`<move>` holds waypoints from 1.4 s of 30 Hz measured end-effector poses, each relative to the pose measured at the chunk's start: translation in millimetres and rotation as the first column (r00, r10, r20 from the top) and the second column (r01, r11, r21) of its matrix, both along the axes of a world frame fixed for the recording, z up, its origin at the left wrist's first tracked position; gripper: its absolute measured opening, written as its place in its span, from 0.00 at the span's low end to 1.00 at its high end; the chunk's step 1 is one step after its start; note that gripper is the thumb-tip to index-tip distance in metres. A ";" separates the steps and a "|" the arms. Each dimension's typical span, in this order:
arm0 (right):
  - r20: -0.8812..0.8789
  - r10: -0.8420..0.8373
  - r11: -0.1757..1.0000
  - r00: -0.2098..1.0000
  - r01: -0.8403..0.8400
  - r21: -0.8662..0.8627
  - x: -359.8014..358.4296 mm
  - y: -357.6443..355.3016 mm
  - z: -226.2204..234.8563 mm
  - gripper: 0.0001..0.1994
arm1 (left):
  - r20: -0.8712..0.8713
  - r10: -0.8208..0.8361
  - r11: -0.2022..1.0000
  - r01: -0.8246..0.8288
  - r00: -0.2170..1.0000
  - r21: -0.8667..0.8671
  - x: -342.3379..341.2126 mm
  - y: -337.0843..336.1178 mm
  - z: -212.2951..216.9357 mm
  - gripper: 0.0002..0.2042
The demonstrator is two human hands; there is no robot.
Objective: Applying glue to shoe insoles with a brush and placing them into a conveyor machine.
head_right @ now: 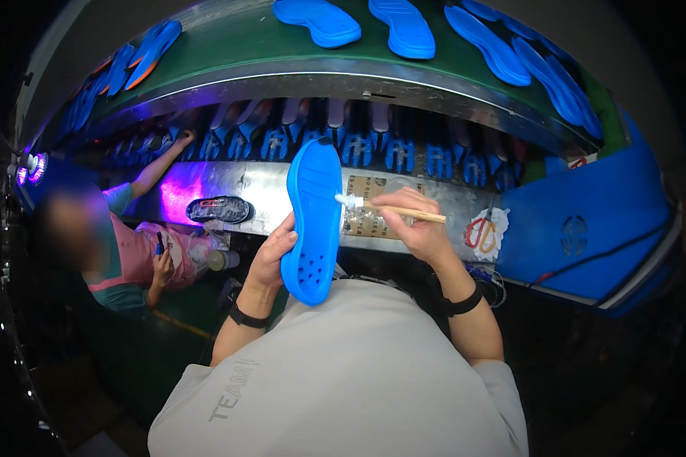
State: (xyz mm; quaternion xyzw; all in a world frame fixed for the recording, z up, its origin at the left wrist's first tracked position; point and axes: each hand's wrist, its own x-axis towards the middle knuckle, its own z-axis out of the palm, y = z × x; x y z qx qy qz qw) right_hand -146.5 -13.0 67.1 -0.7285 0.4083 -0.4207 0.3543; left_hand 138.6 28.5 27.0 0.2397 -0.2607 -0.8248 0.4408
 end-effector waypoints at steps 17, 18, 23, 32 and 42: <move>0.059 -0.083 0.995 0.995 0.086 -0.055 13.9 -4.7 8.6 0.09 | 0.066 -0.041 0.997 0.045 0.997 -0.062 16.3 -3.2 10.9 0.37; 0.031 -0.018 0.998 0.999 0.020 -0.056 13.2 -3.0 8.0 0.09 | 0.062 -0.018 0.997 0.022 0.998 -0.069 17.8 -3.9 11.2 0.37; 0.003 0.139 0.990 0.990 -0.139 -0.013 19.2 8.9 18.3 0.08 | 0.061 0.015 0.994 -0.008 0.998 -0.106 20.8 -8.9 11.0 0.36; 0.027 0.295 0.953 0.955 -0.292 -0.076 28.2 12.1 27.5 0.08 | 0.108 0.100 0.987 -0.085 0.989 -0.137 24.6 -16.5 15.3 0.35; 0.385 -0.039 0.996 0.922 0.006 0.088 14.3 27.3 14.1 0.11 | 0.084 0.167 0.961 -0.143 0.982 -0.237 42.7 -47.7 39.7 0.31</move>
